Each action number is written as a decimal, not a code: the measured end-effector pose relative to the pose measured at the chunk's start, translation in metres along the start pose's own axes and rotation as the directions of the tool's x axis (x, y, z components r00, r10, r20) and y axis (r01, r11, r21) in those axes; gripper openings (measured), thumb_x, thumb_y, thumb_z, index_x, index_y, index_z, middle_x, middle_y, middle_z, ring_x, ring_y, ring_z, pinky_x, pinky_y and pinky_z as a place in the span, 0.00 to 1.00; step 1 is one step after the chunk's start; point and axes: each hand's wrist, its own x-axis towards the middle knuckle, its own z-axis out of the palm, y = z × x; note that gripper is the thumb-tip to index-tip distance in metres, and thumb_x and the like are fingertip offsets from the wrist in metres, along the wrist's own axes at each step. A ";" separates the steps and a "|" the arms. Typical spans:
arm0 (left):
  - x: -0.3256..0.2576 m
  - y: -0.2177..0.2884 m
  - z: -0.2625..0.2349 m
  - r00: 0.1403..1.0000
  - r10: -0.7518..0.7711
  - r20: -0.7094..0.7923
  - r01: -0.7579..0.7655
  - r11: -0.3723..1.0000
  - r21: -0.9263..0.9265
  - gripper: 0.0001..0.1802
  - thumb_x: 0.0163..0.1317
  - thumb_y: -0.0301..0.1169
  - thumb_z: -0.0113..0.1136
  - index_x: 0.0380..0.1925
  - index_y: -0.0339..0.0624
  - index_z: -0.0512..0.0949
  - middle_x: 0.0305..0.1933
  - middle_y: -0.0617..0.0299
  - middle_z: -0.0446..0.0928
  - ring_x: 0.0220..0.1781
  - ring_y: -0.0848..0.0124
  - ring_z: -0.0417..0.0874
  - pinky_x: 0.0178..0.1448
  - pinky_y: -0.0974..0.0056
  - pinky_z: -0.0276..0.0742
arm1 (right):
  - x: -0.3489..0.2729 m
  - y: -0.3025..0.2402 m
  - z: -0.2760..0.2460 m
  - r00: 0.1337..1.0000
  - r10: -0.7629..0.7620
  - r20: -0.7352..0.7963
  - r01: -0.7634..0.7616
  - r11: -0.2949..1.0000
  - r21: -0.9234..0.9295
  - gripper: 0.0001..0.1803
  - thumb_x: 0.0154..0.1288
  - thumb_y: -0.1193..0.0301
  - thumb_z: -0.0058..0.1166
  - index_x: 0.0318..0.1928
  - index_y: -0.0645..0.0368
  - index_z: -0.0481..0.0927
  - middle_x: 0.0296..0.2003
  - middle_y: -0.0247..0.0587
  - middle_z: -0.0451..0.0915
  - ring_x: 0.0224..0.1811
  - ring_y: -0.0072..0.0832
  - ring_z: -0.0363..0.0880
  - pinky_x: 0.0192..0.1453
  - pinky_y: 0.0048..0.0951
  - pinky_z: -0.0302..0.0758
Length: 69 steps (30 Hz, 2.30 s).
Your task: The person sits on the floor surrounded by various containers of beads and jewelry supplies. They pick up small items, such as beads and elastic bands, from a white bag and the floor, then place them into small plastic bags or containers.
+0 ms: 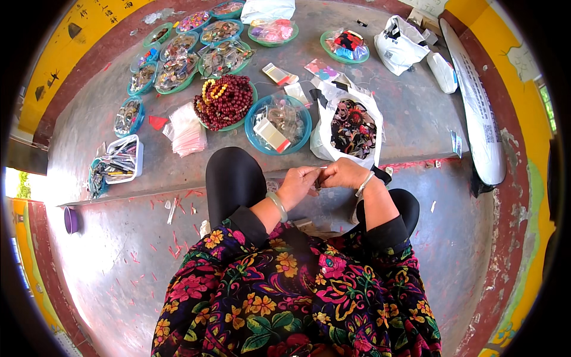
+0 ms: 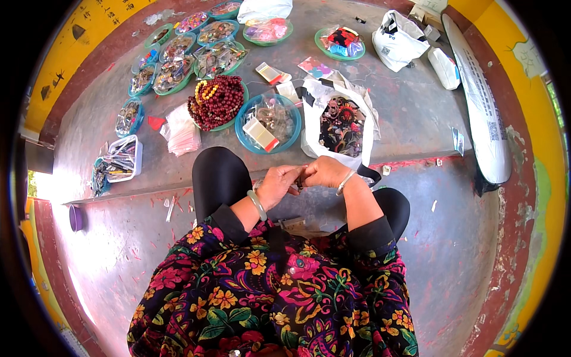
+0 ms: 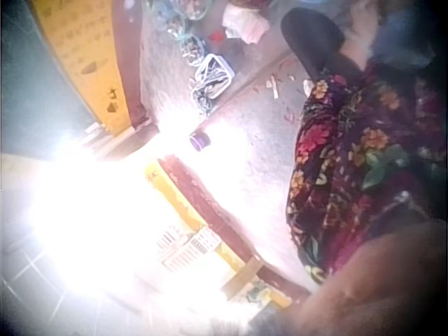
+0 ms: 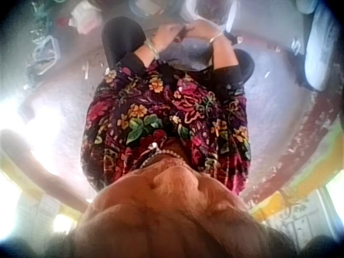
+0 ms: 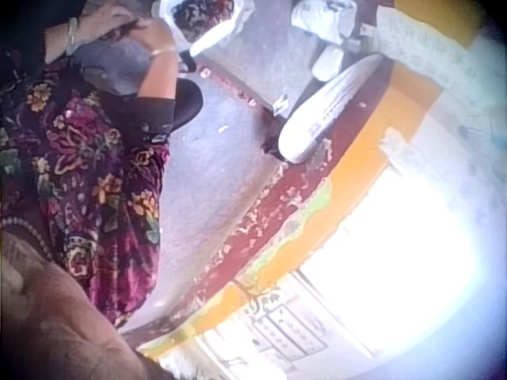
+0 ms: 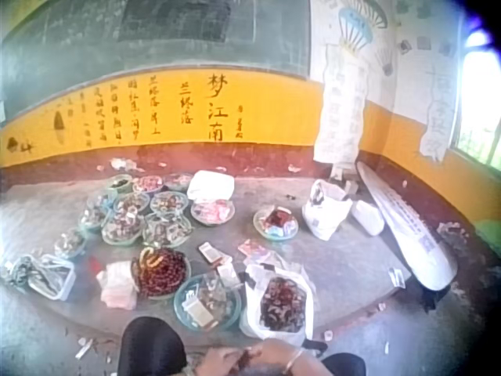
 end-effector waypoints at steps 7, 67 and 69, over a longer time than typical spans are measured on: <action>0.001 -0.003 -0.001 1.000 -0.003 -0.012 0.003 1.000 -0.027 0.15 0.64 0.37 0.47 0.42 0.38 0.77 0.29 0.65 0.76 0.26 0.79 0.75 0.26 0.75 0.73 | 0.000 0.004 0.005 0.996 -0.088 0.028 0.088 0.996 -0.017 0.11 0.45 0.64 0.59 0.30 0.54 0.83 0.23 0.36 0.80 0.27 0.26 0.76 0.34 0.25 0.70; 0.016 -0.007 -0.014 0.993 -0.022 -0.117 -0.019 0.941 -0.338 0.11 0.64 0.32 0.50 0.43 0.41 0.70 0.36 0.64 0.74 0.35 0.77 0.77 0.35 0.71 0.78 | 0.031 0.014 0.046 0.805 0.305 -0.509 0.138 0.739 0.660 0.12 0.51 0.70 0.62 0.31 0.70 0.81 0.22 0.37 0.79 0.22 0.16 0.72 0.27 0.19 0.70; 0.015 -0.003 -0.013 0.993 -0.035 -0.109 -0.001 0.948 -0.318 0.11 0.63 0.32 0.51 0.44 0.41 0.70 0.36 0.64 0.74 0.35 0.77 0.77 0.35 0.71 0.77 | 0.031 0.013 0.044 0.786 0.298 -0.542 0.159 0.750 0.642 0.12 0.51 0.72 0.62 0.30 0.71 0.81 0.22 0.37 0.79 0.22 0.16 0.72 0.26 0.19 0.69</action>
